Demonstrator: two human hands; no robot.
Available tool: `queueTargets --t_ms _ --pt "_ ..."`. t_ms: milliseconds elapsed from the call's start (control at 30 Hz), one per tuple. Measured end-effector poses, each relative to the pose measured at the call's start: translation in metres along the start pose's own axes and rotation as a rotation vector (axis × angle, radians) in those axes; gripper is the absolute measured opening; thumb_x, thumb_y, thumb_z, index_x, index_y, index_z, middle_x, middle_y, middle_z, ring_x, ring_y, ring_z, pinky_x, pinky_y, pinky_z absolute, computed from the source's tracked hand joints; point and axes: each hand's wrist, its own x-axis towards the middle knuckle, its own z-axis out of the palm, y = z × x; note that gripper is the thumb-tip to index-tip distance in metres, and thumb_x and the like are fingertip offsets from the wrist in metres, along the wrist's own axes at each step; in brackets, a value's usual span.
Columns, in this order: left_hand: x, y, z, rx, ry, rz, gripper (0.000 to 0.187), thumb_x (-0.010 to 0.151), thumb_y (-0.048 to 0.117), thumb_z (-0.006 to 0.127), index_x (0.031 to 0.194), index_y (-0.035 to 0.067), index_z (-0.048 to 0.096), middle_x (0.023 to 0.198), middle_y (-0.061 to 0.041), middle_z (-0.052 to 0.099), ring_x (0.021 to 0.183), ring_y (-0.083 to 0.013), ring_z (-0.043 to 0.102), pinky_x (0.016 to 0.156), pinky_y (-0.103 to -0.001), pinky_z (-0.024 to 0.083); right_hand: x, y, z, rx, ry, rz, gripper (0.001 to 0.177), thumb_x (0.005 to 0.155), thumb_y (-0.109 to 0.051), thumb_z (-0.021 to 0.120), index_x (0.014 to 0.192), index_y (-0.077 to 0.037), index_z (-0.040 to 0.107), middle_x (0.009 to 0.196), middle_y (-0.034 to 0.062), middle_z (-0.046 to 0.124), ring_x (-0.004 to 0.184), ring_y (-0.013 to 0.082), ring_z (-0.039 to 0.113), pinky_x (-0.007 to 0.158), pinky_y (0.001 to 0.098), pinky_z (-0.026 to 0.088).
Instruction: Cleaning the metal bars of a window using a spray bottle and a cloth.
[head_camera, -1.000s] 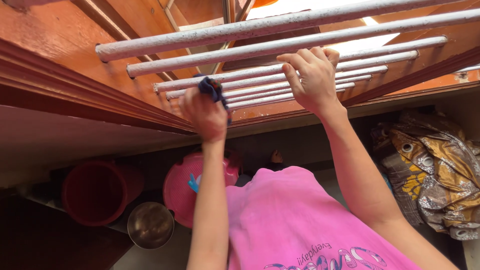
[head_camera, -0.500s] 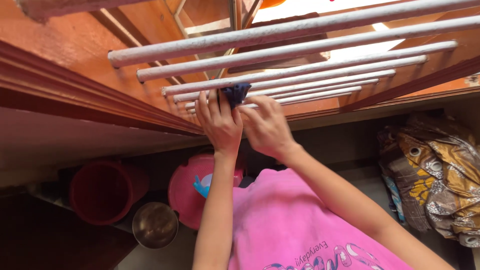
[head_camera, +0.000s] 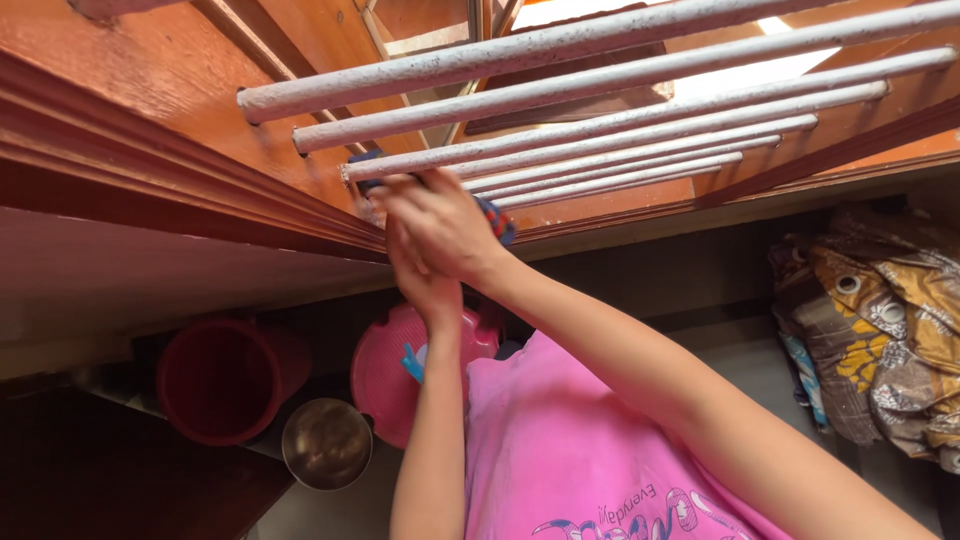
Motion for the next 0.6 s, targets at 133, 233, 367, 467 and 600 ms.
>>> queueTargets --t_ms 133,233,367,467,600 --pt "0.016 -0.018 -0.006 -0.803 -0.004 -0.516 0.053 0.106 0.013 0.057 0.154 0.0 0.043 0.152 -0.017 0.048 0.135 -0.0275 0.051 0.112 -0.04 0.044 -0.004 0.004 0.002 -0.117 -0.013 -0.128 0.041 0.089 -0.015 0.061 0.128 -0.008 0.07 0.14 0.0103 0.062 0.13 0.031 0.054 0.109 0.0441 0.043" --pt "0.032 0.006 -0.015 -1.038 -0.046 -0.588 0.055 0.105 0.022 0.048 0.156 0.007 0.038 0.157 -0.012 0.046 0.142 -0.0233 0.05 0.118 -0.037 0.042 -0.018 0.005 -0.002 -0.221 -0.048 -0.256 0.041 0.092 -0.016 0.061 0.131 -0.005 0.068 0.148 0.0102 0.059 0.136 0.0294 0.052 0.112 0.0415 0.044" --pt "0.052 0.014 -0.012 -1.183 -0.118 -0.755 0.055 0.11 0.037 0.04 0.156 0.006 0.039 0.154 -0.01 0.049 0.139 -0.0225 0.051 0.116 -0.036 0.041 0.001 -0.009 0.009 -0.183 -0.09 -0.031 0.041 0.094 -0.016 0.061 0.134 -0.005 0.064 0.139 0.0092 0.063 0.131 0.0284 0.055 0.115 0.0415 0.044" --pt "0.058 0.011 -0.007 -1.353 -0.173 -0.801 0.056 0.111 0.041 0.038 0.157 0.01 0.039 0.154 -0.008 0.049 0.14 -0.0222 0.05 0.117 -0.037 0.04 0.011 -0.003 0.026 -0.129 -0.171 0.139 0.043 0.097 -0.016 0.06 0.139 -0.006 0.063 0.132 0.0099 0.064 0.13 0.0284 0.058 0.116 0.0423 0.044" --pt "0.053 -0.014 -0.007 -1.44 -0.18 -0.867 0.055 0.114 0.041 0.039 0.158 0.008 0.04 0.154 -0.007 0.047 0.14 -0.0224 0.047 0.119 -0.039 0.038 -0.003 0.003 0.001 -0.156 -0.035 -0.198 0.046 0.097 -0.016 0.06 0.139 0.003 0.059 0.142 0.0185 0.058 0.135 0.035 0.053 0.115 0.0472 0.043"
